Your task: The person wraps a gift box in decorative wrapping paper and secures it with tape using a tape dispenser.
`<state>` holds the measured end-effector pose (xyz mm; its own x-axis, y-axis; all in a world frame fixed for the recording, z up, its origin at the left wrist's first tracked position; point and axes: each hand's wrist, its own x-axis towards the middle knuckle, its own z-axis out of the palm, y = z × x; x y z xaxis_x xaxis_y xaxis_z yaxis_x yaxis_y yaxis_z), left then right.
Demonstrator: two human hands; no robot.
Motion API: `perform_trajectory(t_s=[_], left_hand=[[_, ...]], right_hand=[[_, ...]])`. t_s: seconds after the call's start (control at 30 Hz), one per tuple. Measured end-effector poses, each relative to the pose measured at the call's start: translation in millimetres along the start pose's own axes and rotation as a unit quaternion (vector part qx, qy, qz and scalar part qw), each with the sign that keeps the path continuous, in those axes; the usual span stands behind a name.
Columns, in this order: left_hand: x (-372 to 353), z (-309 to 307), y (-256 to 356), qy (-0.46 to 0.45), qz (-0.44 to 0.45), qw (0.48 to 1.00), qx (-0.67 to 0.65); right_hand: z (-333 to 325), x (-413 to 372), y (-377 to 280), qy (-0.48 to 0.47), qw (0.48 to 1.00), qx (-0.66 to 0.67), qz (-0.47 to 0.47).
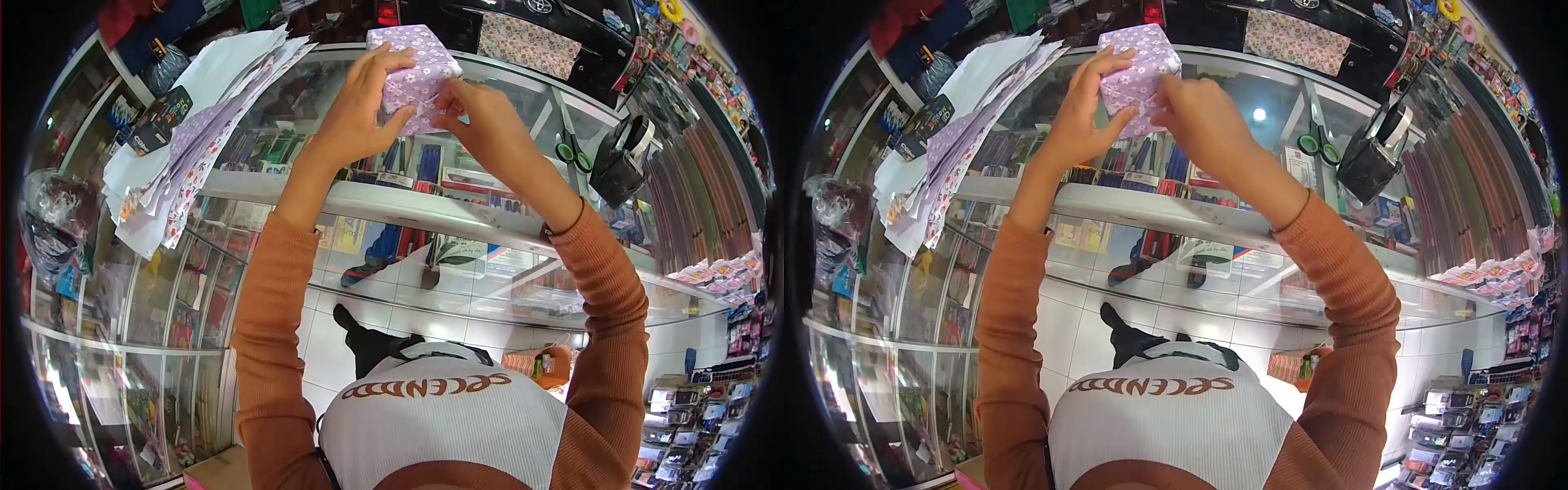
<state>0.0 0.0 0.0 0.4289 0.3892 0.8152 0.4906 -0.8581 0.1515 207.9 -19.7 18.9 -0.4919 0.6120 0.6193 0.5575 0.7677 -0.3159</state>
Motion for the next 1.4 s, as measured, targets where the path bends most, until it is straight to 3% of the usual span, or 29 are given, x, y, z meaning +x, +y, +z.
perform_trajectory(t_s=[0.27,0.47,0.67,0.77,0.87,0.97,1.0,1.1,1.13,1.27,1.4], left_hand=[[0,2,4,0.010,-0.006,1.000,0.005],[1,4,2,0.016,-0.005,1.000,-0.005],[1,2,2,0.009,-0.012,1.000,-0.001],[1,2,1,0.005,-0.020,1.000,-0.002],[2,2,0,0.009,-0.010,1.000,-0.008],[0,4,-2,0.014,-0.008,1.000,-0.018],[1,3,-4,0.011,-0.004,1.000,-0.020],[2,2,-2,0.012,-0.006,1.000,-0.011],[4,1,0,0.017,-0.009,1.000,-0.007],[7,6,3,0.031,-0.024,0.999,0.019],[6,10,-5,0.040,-0.014,0.999,0.003]], right_hand=[[6,-4,8,0.047,0.990,0.102,0.079],[14,-4,16,0.075,0.984,0.143,0.078],[15,-3,11,0.075,0.983,0.111,0.123],[22,-4,24,0.108,0.988,-0.003,0.111],[5,-1,19,0.005,0.988,0.002,0.153],[9,-1,36,0.020,0.994,0.064,0.085],[5,0,42,-0.015,0.993,0.064,0.097],[-7,-5,58,-0.032,0.998,0.052,0.005],[-16,-8,58,-0.070,0.994,0.086,0.024],[-15,-1,18,-0.024,0.990,0.124,0.067],[4,8,37,0.024,0.993,0.107,-0.034]])
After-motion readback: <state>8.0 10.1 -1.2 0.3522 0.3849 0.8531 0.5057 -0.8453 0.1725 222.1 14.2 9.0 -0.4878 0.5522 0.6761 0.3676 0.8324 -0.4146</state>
